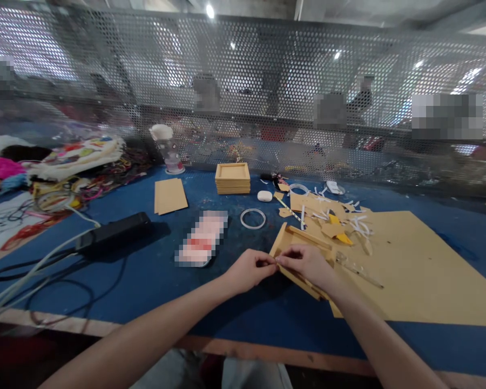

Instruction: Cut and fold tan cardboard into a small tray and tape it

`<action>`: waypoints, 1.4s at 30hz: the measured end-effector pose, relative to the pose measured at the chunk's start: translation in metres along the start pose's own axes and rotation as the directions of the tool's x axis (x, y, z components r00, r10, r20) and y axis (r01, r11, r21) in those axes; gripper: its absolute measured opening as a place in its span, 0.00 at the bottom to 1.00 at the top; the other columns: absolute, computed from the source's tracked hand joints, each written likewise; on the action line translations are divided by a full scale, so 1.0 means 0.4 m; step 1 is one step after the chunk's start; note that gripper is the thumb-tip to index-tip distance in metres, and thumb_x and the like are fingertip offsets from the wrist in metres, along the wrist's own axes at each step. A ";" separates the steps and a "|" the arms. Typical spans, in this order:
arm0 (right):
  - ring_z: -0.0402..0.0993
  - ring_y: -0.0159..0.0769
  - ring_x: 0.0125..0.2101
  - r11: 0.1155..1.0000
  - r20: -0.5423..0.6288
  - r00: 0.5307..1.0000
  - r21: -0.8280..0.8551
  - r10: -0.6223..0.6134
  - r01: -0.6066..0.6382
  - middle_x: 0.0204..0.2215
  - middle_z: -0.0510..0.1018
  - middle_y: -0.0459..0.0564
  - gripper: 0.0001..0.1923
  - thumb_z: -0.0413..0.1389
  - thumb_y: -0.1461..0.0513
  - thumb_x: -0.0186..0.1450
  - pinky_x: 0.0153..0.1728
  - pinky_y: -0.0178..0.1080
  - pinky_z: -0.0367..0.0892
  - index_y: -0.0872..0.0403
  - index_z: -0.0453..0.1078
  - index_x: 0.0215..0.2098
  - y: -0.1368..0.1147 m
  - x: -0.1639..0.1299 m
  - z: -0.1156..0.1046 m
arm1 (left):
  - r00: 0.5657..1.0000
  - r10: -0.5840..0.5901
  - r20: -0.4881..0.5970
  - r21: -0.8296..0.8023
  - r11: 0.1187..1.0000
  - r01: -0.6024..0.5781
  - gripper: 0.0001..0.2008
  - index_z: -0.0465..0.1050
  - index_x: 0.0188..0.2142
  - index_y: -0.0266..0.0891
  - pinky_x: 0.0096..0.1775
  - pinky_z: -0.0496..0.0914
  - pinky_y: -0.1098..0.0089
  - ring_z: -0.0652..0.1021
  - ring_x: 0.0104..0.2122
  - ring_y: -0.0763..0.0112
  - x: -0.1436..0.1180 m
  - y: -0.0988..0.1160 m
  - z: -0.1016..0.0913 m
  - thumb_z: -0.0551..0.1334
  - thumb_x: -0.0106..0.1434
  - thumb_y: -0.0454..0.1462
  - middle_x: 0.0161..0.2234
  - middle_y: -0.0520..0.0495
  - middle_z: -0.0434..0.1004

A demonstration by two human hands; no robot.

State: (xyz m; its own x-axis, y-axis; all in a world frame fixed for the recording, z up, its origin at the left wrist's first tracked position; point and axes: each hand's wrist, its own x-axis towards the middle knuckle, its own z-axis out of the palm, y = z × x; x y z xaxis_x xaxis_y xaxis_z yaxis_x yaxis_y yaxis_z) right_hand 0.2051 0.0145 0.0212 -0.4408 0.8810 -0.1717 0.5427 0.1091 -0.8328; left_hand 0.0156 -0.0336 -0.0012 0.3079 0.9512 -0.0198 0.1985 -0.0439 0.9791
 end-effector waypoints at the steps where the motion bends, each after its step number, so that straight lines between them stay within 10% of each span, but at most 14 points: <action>1: 0.66 0.30 0.22 1.000 -0.022 1.000 -0.015 -0.012 0.012 0.23 0.75 0.45 0.15 0.61 0.51 0.56 0.24 0.34 0.59 0.54 0.76 0.30 0.002 0.001 0.001 | 1.000 -0.007 -0.006 -0.008 1.000 0.007 0.13 0.79 0.34 0.32 0.23 0.54 0.74 0.62 0.17 0.79 0.001 0.000 0.000 0.61 0.58 0.40 0.17 0.56 0.63; 42: 0.74 0.39 0.31 0.982 -0.025 0.994 -0.163 -0.103 0.097 0.28 0.81 0.48 0.13 0.57 0.53 0.60 0.33 0.38 0.66 0.53 0.78 0.29 -0.027 -0.022 -0.002 | 1.000 0.007 -0.021 -0.047 0.999 -0.008 0.19 0.80 0.31 0.29 0.25 0.53 0.74 0.61 0.23 0.77 0.004 -0.001 0.002 0.62 0.57 0.46 0.20 0.54 0.65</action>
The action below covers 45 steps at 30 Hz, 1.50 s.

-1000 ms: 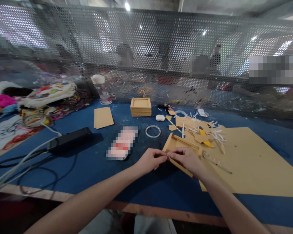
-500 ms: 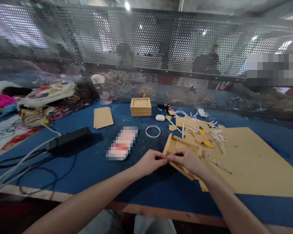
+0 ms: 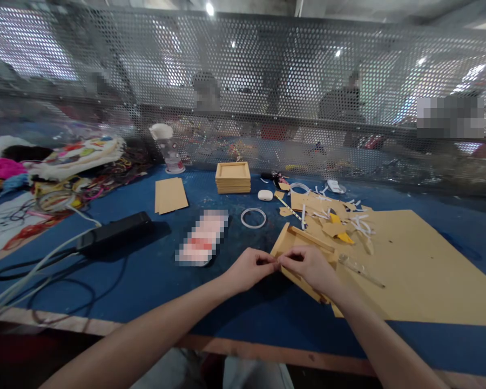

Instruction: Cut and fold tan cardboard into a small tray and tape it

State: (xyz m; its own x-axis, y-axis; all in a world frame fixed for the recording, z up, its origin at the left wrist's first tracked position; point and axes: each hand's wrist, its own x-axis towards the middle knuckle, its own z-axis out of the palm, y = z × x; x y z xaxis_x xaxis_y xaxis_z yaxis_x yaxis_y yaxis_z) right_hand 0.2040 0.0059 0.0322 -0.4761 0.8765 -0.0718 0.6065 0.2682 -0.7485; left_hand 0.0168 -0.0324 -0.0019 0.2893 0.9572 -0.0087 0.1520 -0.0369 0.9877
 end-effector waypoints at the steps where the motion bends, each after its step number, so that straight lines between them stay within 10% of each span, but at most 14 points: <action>1: 0.75 0.40 0.31 1.000 0.009 1.000 -0.017 -0.021 0.021 0.28 0.81 0.48 0.13 0.57 0.53 0.60 0.34 0.38 0.66 0.53 0.78 0.29 -0.001 -0.001 -0.001 | 1.000 -0.002 0.004 0.006 1.000 0.002 0.18 0.80 0.31 0.29 0.25 0.53 0.74 0.60 0.22 0.77 -0.001 0.001 0.000 0.62 0.57 0.45 0.19 0.54 0.64; 45: 0.69 0.34 0.25 1.000 0.018 1.000 -0.007 0.011 -0.011 0.23 0.77 0.47 0.14 0.58 0.52 0.57 0.27 0.36 0.60 0.54 0.77 0.25 -0.007 -0.003 -0.007 | 0.994 0.084 0.065 0.018 0.996 -0.085 0.14 0.80 0.31 0.30 0.28 0.58 0.74 0.65 0.25 0.75 -0.001 -0.008 0.000 0.61 0.58 0.41 0.22 0.53 0.70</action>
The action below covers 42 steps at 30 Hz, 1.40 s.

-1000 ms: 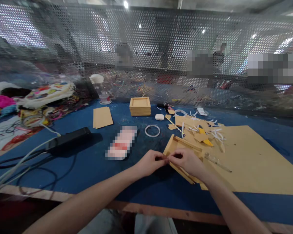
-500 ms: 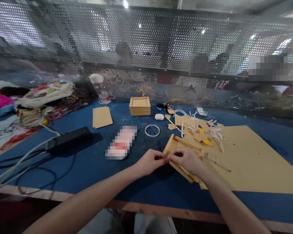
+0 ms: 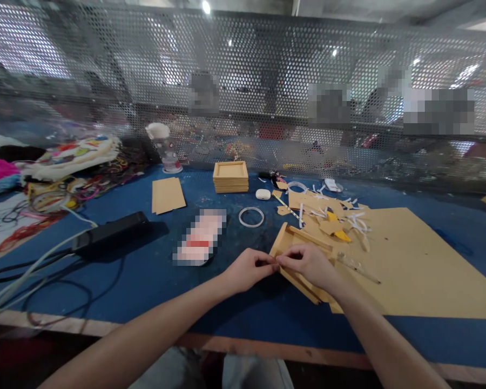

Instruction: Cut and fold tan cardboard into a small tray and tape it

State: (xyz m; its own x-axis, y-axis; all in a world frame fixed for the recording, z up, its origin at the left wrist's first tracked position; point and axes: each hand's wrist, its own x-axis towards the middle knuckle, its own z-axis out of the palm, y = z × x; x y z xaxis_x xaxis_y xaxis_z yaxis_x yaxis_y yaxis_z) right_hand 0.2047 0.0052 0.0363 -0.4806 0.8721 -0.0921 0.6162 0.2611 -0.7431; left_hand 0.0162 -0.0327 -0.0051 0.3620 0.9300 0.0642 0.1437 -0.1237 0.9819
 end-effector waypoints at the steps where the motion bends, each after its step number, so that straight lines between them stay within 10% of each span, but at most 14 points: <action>1: 0.68 0.34 0.25 1.000 -0.002 1.000 0.000 0.006 -0.006 0.22 0.77 0.47 0.14 0.58 0.53 0.57 0.27 0.36 0.60 0.54 0.77 0.25 0.000 0.000 0.000 | 1.000 -0.001 0.002 0.001 1.000 0.001 0.14 0.79 0.31 0.30 0.28 0.58 0.74 0.65 0.25 0.75 0.000 0.000 0.000 0.61 0.58 0.41 0.22 0.53 0.69; 42: 0.62 0.28 0.21 0.805 0.210 0.953 0.514 0.218 -0.297 0.20 0.71 0.44 0.12 0.66 0.56 0.48 0.24 0.33 0.59 0.56 0.75 0.24 0.008 0.009 0.000 | 1.000 0.001 -0.005 0.082 0.997 -0.001 0.12 0.80 0.32 0.32 0.27 0.59 0.75 0.67 0.24 0.75 -0.005 0.019 0.001 0.60 0.60 0.39 0.24 0.50 0.75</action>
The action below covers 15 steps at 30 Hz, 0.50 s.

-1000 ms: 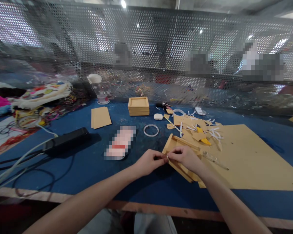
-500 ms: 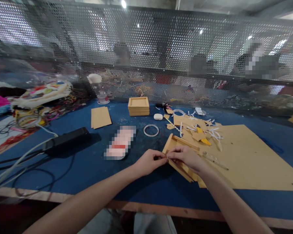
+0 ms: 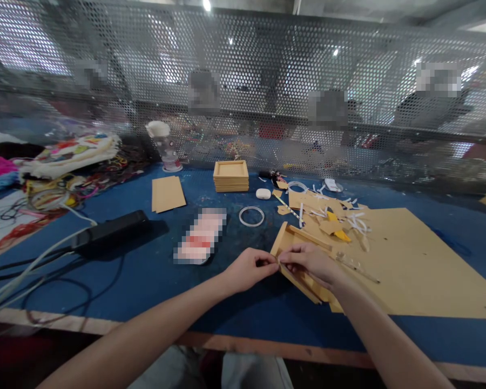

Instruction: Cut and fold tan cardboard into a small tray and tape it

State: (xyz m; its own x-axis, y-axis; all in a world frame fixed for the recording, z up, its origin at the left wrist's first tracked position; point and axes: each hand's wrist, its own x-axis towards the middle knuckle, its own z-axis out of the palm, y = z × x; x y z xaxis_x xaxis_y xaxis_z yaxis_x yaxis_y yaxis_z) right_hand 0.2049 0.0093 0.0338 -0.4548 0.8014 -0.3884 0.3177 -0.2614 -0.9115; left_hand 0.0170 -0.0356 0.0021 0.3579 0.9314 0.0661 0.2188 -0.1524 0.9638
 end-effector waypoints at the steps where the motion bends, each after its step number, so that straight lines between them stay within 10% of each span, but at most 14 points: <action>1: 0.63 0.27 0.21 1.000 0.001 1.000 0.005 0.000 0.000 0.20 0.71 0.44 0.12 0.66 0.56 0.48 0.24 0.33 0.59 0.56 0.75 0.24 -0.001 0.000 0.000 | 1.000 0.000 0.000 -0.001 1.000 0.000 0.12 0.80 0.32 0.32 0.27 0.59 0.75 0.68 0.24 0.74 0.000 0.000 0.000 0.60 0.60 0.39 0.24 0.50 0.75; 15: 0.65 0.27 0.22 0.999 0.015 1.000 0.025 0.019 -0.020 0.19 0.73 0.45 0.12 0.67 0.56 0.49 0.25 0.32 0.60 0.56 0.76 0.23 -0.009 -0.003 0.005 | 1.000 0.007 0.001 -0.014 1.000 -0.007 0.12 0.79 0.31 0.32 0.27 0.59 0.75 0.67 0.24 0.75 -0.001 0.005 0.001 0.61 0.59 0.39 0.24 0.51 0.74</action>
State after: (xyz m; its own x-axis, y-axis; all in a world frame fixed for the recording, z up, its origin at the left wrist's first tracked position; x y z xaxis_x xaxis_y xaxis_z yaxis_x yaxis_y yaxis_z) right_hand 0.2028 0.0082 0.0372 -0.4609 0.7881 -0.4080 0.3058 -0.2906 -0.9067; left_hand 0.0179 -0.0363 0.0038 0.3605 0.9299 0.0728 0.2030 -0.1545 0.9669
